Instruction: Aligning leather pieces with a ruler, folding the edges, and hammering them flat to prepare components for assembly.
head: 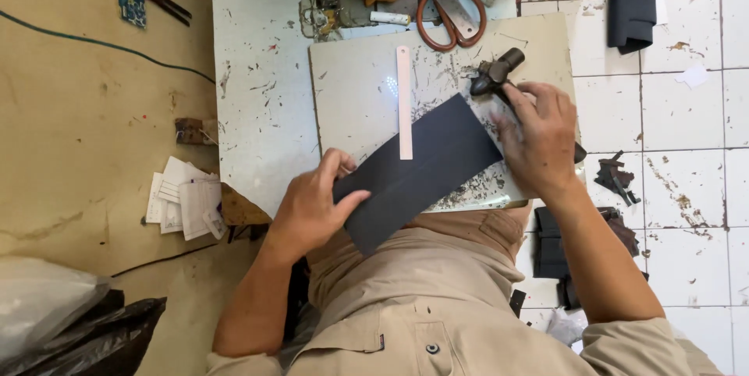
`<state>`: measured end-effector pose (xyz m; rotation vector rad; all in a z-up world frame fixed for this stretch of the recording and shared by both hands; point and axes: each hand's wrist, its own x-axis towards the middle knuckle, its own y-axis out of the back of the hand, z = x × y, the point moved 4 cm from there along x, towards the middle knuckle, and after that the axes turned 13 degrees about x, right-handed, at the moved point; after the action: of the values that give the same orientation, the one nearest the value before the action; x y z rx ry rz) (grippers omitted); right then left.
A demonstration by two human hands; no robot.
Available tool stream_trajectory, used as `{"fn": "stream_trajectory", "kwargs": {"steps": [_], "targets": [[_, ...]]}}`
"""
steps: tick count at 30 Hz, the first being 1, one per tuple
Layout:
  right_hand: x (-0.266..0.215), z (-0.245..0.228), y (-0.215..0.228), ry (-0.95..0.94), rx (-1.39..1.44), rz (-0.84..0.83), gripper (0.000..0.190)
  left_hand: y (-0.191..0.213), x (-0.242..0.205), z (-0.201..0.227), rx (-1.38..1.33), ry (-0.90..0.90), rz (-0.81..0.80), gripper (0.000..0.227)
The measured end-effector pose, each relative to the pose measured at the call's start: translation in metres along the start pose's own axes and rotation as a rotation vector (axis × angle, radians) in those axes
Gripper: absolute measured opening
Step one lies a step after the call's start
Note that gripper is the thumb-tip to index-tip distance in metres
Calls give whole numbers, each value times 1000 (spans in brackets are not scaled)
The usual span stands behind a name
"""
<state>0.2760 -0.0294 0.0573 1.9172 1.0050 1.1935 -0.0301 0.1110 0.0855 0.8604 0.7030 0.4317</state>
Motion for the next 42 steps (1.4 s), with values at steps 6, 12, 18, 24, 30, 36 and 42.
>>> {"fn": "stream_trajectory", "kwargs": {"steps": [6, 12, 18, 24, 30, 36, 42], "targets": [[11, -86, 33, 221, 479, -120, 75, 81, -92, 68, 322, -354, 565, 44], [9, -139, 50, 483, 843, -293, 47, 132, -143, 120, 370, -435, 395, 43], [-34, -76, 79, 252, 1025, -146, 34, 99, -95, 107, 116, -592, 289, 89], [-117, 83, 125, -534, 804, 602, 20, -24, 7, 112, 57, -720, 580, 54], [-159, 182, 101, -663, 932, 726, 23, -95, 45, 106, 168, -687, 439, 58], [-233, 312, -12, -973, 513, 382, 66, -90, 45, 108, 174, -508, 512, 48], [-107, 143, 45, -506, 406, 446, 40, -98, 45, 98, 163, -479, 610, 43]]}}
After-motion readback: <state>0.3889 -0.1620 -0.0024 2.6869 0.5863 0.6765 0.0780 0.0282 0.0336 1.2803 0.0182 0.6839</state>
